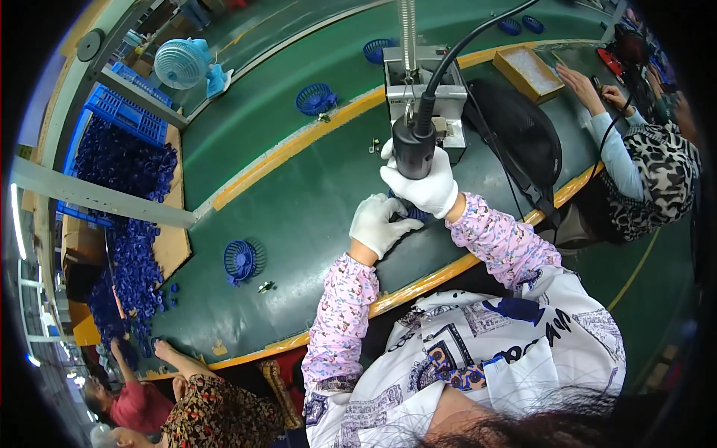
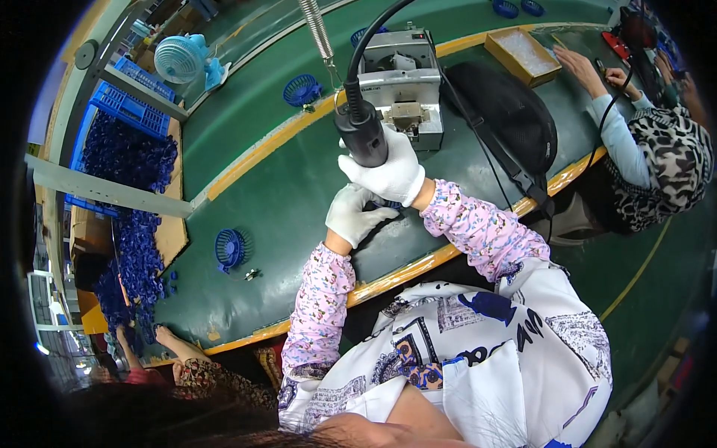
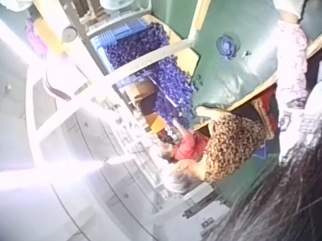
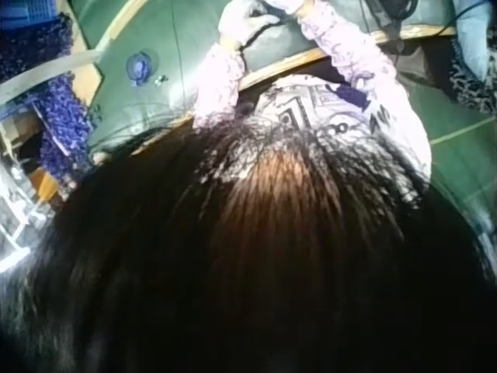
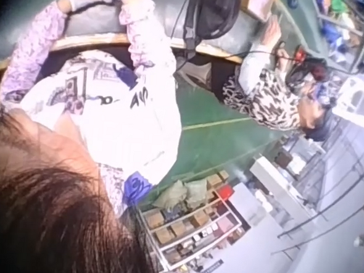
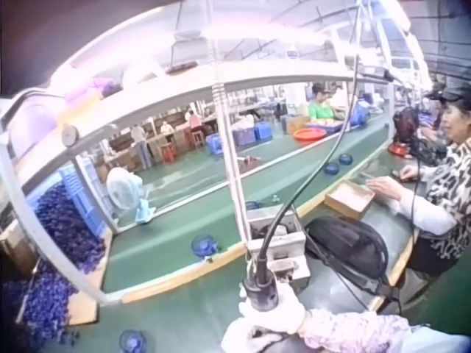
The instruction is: The person assembles small fan covers by positioning components and fastening them using an electric screwdriver, and pours screws from a plastic bag into an automatic screw feeder.
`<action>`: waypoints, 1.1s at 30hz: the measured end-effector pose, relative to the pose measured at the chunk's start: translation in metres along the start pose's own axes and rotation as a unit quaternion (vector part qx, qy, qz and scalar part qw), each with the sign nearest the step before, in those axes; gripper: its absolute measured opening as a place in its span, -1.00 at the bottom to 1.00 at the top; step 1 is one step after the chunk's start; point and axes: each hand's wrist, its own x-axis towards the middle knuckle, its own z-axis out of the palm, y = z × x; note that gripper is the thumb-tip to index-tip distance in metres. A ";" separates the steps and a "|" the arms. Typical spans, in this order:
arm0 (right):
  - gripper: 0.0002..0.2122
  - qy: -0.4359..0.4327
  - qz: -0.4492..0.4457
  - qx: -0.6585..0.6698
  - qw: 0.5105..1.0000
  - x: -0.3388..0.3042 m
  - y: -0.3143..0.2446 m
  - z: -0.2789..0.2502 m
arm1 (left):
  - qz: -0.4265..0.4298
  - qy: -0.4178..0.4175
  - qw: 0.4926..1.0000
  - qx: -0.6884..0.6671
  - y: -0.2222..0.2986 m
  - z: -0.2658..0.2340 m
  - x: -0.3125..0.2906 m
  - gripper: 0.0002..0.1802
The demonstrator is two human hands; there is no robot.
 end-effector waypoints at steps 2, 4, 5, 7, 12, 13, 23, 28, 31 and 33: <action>-0.78 0.005 -0.014 -0.001 1.000 -0.002 0.000 -0.001 | 0.024 0.010 0.997 0.067 0.006 -0.003 -0.001 -0.64; -0.78 0.009 -0.031 -0.002 0.999 -0.003 -0.003 0.000 | 0.016 0.001 0.998 0.056 0.004 -0.004 -0.002 -0.64; -0.78 0.011 -0.013 0.005 1.000 -0.003 -0.005 0.000 | 0.010 -0.008 0.999 0.045 0.004 -0.004 -0.003 -0.64; -0.79 0.014 0.006 0.013 1.000 -0.005 -0.005 0.001 | 0.012 -0.008 0.999 0.046 0.004 -0.004 -0.004 -0.64; -0.79 0.034 -0.053 -0.012 0.998 -0.008 0.000 0.001 | 0.023 -0.023 0.998 0.058 0.000 -0.001 -0.005 -0.63; -0.78 0.034 -0.047 -0.013 0.998 -0.009 0.000 0.000 | 0.023 -0.023 0.998 0.058 -0.001 -0.001 -0.005 -0.63; -0.75 0.032 -0.051 0.026 0.998 0.002 -0.013 0.000 | 0.009 -0.030 0.997 0.073 0.005 -0.005 0.000 -0.62; -0.82 0.060 -0.189 -0.001 0.980 0.049 -0.063 -0.014 | 0.032 -0.007 0.996 0.080 0.007 -0.007 -0.002 -0.65; -0.82 0.128 -0.274 0.004 0.953 0.074 -0.086 -0.031 | 0.027 -0.026 0.996 0.086 0.014 -0.007 -0.004 -0.66; -0.83 0.086 -0.249 0.072 0.962 0.068 -0.088 -0.031 | 0.025 -0.019 0.996 0.083 0.011 -0.007 -0.004 -0.66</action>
